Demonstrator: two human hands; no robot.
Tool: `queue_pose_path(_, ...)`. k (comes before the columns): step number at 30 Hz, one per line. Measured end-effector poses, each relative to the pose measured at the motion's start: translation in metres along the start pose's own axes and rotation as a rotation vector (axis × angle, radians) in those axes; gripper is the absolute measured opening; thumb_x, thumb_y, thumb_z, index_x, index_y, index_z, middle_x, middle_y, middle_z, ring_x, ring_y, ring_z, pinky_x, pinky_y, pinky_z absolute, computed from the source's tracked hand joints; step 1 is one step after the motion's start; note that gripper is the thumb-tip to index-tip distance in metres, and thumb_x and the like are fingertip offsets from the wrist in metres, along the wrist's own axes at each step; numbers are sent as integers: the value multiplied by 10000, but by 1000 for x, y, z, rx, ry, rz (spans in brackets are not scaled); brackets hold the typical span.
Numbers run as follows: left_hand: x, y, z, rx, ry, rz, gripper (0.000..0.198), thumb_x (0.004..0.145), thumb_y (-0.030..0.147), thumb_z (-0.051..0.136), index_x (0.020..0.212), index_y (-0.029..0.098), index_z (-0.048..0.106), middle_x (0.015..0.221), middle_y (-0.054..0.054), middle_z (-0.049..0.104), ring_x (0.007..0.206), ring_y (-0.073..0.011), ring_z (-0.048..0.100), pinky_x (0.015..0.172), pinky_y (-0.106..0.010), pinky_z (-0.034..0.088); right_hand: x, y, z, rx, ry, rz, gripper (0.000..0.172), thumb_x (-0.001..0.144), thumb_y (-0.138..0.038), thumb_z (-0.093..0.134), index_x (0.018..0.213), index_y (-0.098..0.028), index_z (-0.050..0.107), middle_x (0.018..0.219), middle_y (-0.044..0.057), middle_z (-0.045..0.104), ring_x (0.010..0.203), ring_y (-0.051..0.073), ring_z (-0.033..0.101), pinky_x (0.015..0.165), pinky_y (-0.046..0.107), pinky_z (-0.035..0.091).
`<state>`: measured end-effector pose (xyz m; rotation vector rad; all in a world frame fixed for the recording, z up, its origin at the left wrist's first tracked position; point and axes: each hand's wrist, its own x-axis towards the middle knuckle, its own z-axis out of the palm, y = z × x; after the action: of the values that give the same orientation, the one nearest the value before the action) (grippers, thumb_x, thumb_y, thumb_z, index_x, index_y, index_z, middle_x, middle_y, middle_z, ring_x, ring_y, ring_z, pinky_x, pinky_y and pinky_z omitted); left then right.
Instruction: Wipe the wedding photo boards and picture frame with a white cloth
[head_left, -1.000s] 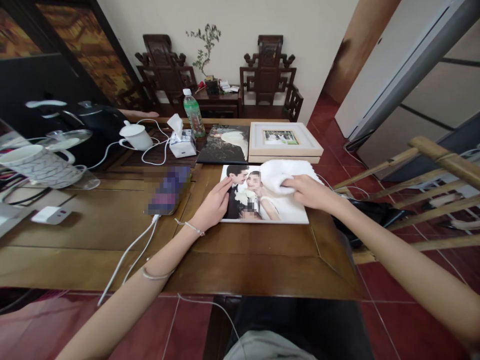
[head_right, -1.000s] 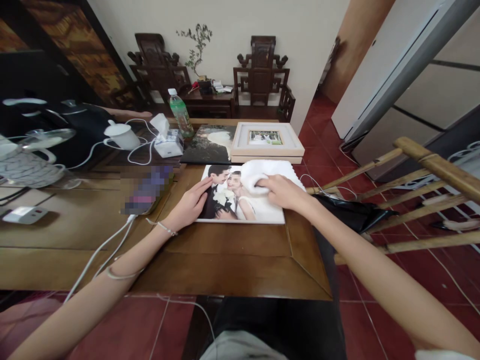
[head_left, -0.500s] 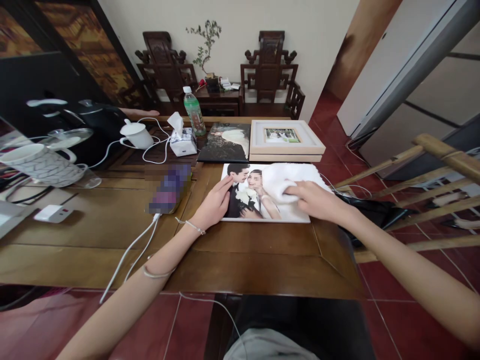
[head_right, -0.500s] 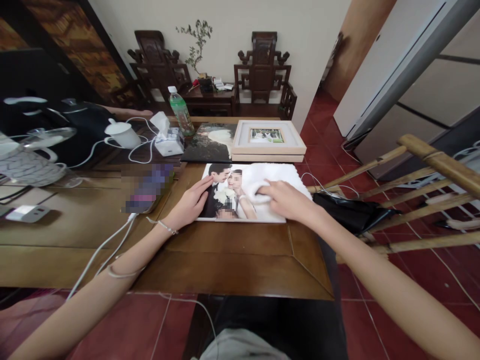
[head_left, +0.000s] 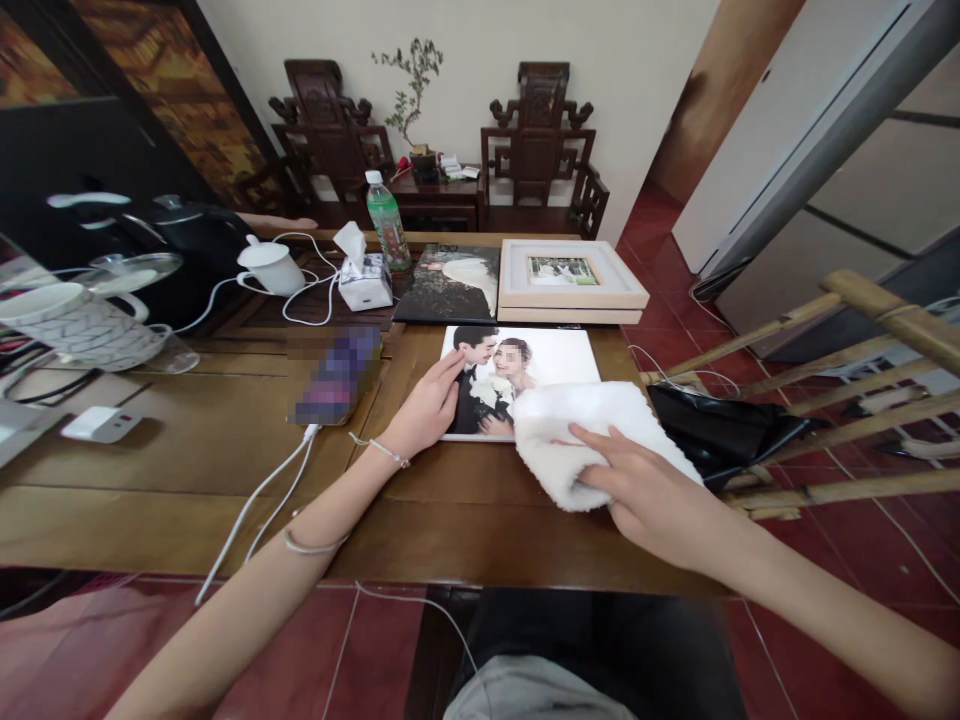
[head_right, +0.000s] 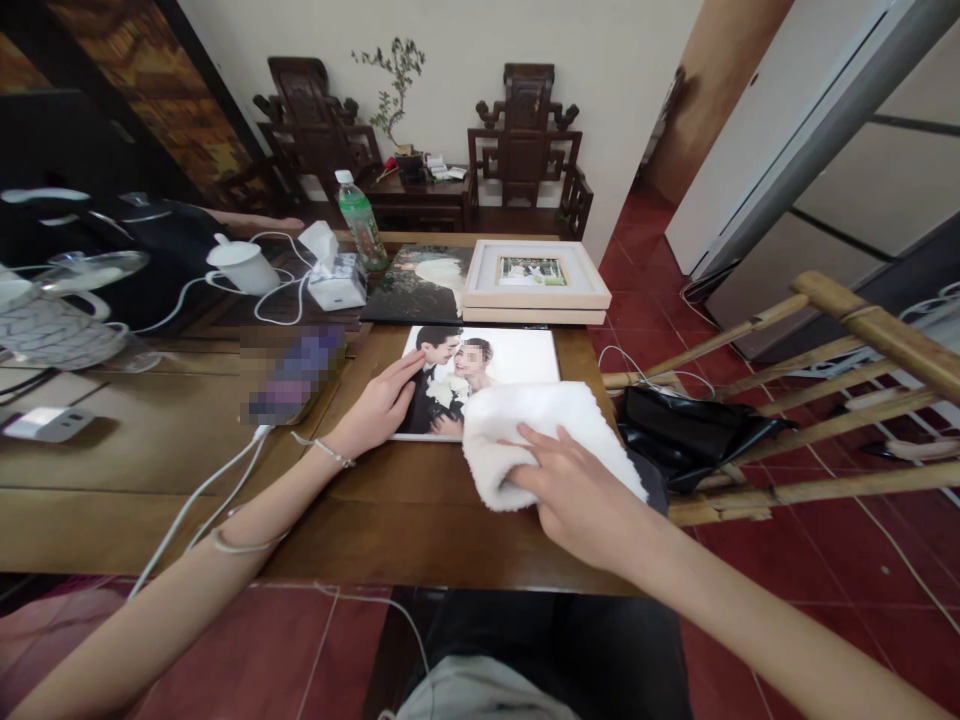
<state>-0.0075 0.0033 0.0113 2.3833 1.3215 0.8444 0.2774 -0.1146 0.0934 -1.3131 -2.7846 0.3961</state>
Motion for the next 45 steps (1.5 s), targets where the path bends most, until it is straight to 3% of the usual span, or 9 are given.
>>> queue_pose_path(3,0,0,0,1,-1,0,479,945,197,316,1384,78,466,1483,-162,426,1407,-237,354,1183,-464,284,23,14,-10,-16,34,15,614,661,40,396,1145,-219,671,1315,114,612,1285,281,512,1059,493,414)
queue_pose_path(8,0,0,0,-17,8,6,483,932,171,330,1393,121,465,1490,-126,427,1410,-227,349,1188,-472,273,77,50,-22,-42,96,41,583,671,12,404,1127,-220,684,1056,66,723,939,231,664,816,327,506)
queue_pose_path(15,1,1,-1,-26,3,1,481,934,166,316,1382,88,471,1491,-147,421,1413,-221,344,1191,-456,268,130,81,-27,-2,158,6,535,720,-4,413,1147,-190,675,1170,65,702,1033,230,645,886,320,464)
queue_pose_path(20,0,3,-2,-42,6,-6,478,936,183,332,1391,130,469,1498,-120,417,1405,-223,361,1192,-461,266,116,73,-19,46,164,56,558,706,25,384,1143,-189,658,1251,80,659,1208,268,565,1021,480,405)
queue_pose_path(24,0,2,-1,-37,4,2,477,939,194,333,1393,133,463,1494,-120,423,1411,-224,349,1192,-457,266,77,54,-4,30,126,115,584,668,51,373,1138,-176,635,1364,145,566,1407,298,343,1069,699,226)
queue_pose_path(33,1,3,0,-19,-13,-8,491,939,197,306,1385,62,462,1483,-176,420,1414,-254,339,1193,-463,262,-1,-17,11,66,-86,-5,600,590,103,338,980,-189,688,1512,77,405,1454,311,210,1073,750,169)
queue_pose_path(37,0,2,-1,-16,-13,-1,484,945,207,312,1392,92,457,1493,-154,414,1415,-241,340,1193,-449,266,7,-23,6,86,-107,5,644,623,94,344,1097,-198,669,1484,116,443,1440,318,256,1062,741,215)
queue_pose_path(42,0,1,0,4,-15,3,487,948,203,298,1386,57,456,1483,-176,421,1414,-240,341,1193,-457,263,50,1,-3,98,-5,44,676,698,53,353,1262,-231,594,1390,125,546,1421,299,314,1070,674,282)
queue_pose_path(45,0,-1,1,3,4,18,477,947,197,311,1382,77,463,1486,-163,422,1409,-234,352,1191,-453,272,83,20,-12,53,53,81,574,737,17,392,1199,-219,637,1287,124,621,1295,316,482,1028,583,380)
